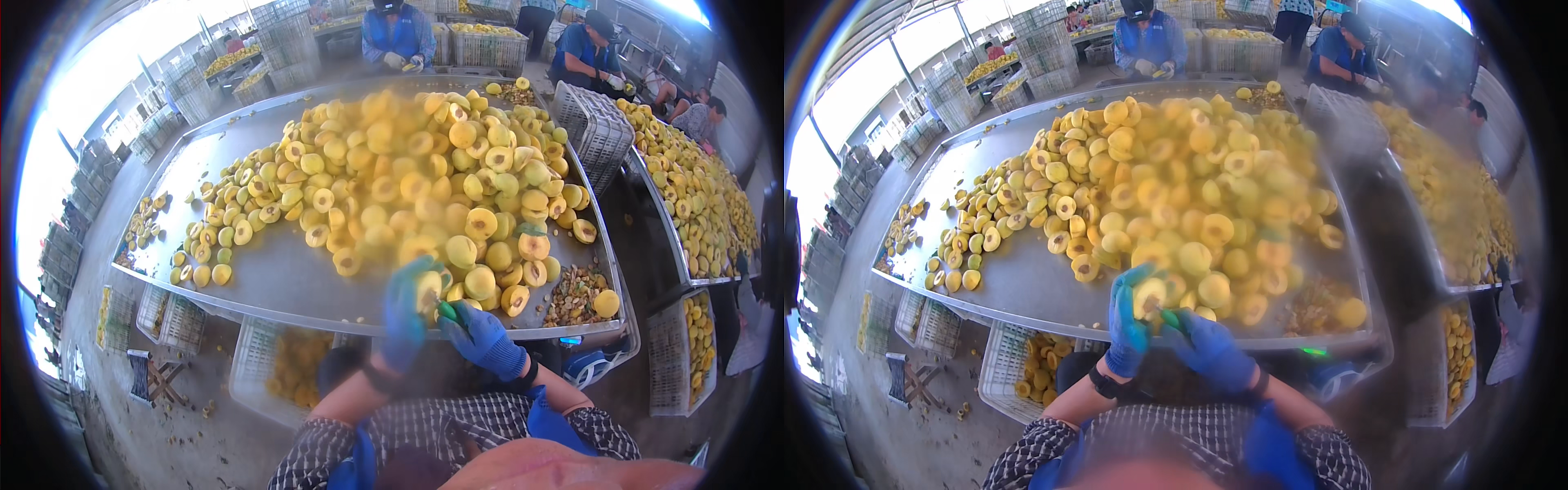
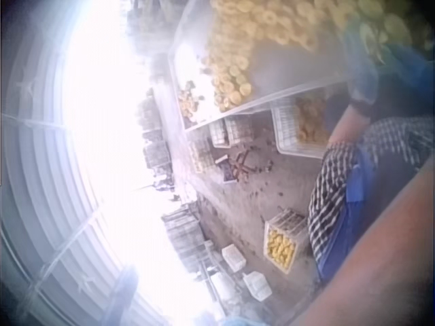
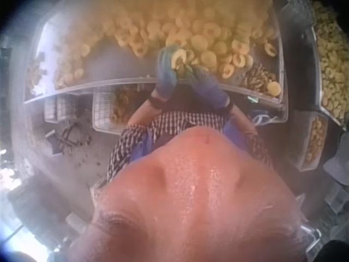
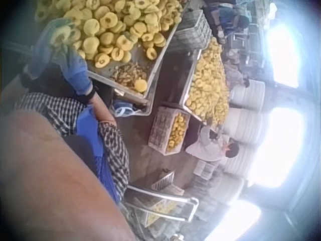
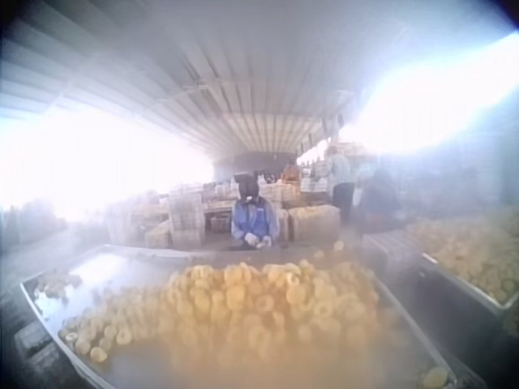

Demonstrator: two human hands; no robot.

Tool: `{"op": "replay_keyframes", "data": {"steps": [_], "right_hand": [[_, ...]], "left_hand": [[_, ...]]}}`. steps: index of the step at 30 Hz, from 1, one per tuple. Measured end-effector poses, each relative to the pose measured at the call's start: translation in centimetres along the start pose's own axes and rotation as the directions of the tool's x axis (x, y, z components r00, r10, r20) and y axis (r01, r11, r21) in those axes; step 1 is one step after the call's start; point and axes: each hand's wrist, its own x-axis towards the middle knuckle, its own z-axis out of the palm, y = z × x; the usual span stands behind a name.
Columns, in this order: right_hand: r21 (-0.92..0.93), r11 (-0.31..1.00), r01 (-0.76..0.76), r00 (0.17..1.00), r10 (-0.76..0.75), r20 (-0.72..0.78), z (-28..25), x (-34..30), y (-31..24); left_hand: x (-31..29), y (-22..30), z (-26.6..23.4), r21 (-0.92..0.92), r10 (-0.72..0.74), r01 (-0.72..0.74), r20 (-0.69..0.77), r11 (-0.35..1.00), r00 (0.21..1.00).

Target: Removing pits from apricot halves using a manual pitting tool.

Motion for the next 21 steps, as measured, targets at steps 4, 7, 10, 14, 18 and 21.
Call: {"op": "replay_keyframes", "data": {"steps": [4,7,10,14,18,21], "right_hand": [[-0.082,0.996,0.023,0.998,-0.019,0.054,0.4,0.5,-0.5],[-0.340,0.924,0.173,0.983,-0.142,0.115,0.7,1.1,1.0],[-0.196,0.968,0.159,0.984,-0.139,0.116,1.2,1.3,0.9],[0.507,0.825,-0.252,0.967,0.203,0.151,3.3,0.2,0.1],[0.203,0.979,-0.030,0.985,-0.005,0.172,2.2,-0.2,-0.3],[0.296,0.952,-0.073,0.975,0.006,0.223,2.2,-1.3,0.4]], "left_hand": [[1.4,-2.9,-1.9,-0.020,0.059,-0.057,0.138,0.998,0.989],[2.3,-1.3,-2.1,0.201,0.011,-0.044,0.161,0.979,0.987],[3.0,-1.6,-2.4,0.301,-0.030,-0.039,0.221,0.953,0.975],[2.8,-2.4,-2.8,0.165,0.213,-0.260,0.261,0.951,0.942],[1.8,-1.0,-3.1,0.057,0.102,-0.127,0.316,0.990,0.943],[1.4,-1.1,-3.3,0.188,0.415,-0.513,0.391,0.838,0.822]]}}
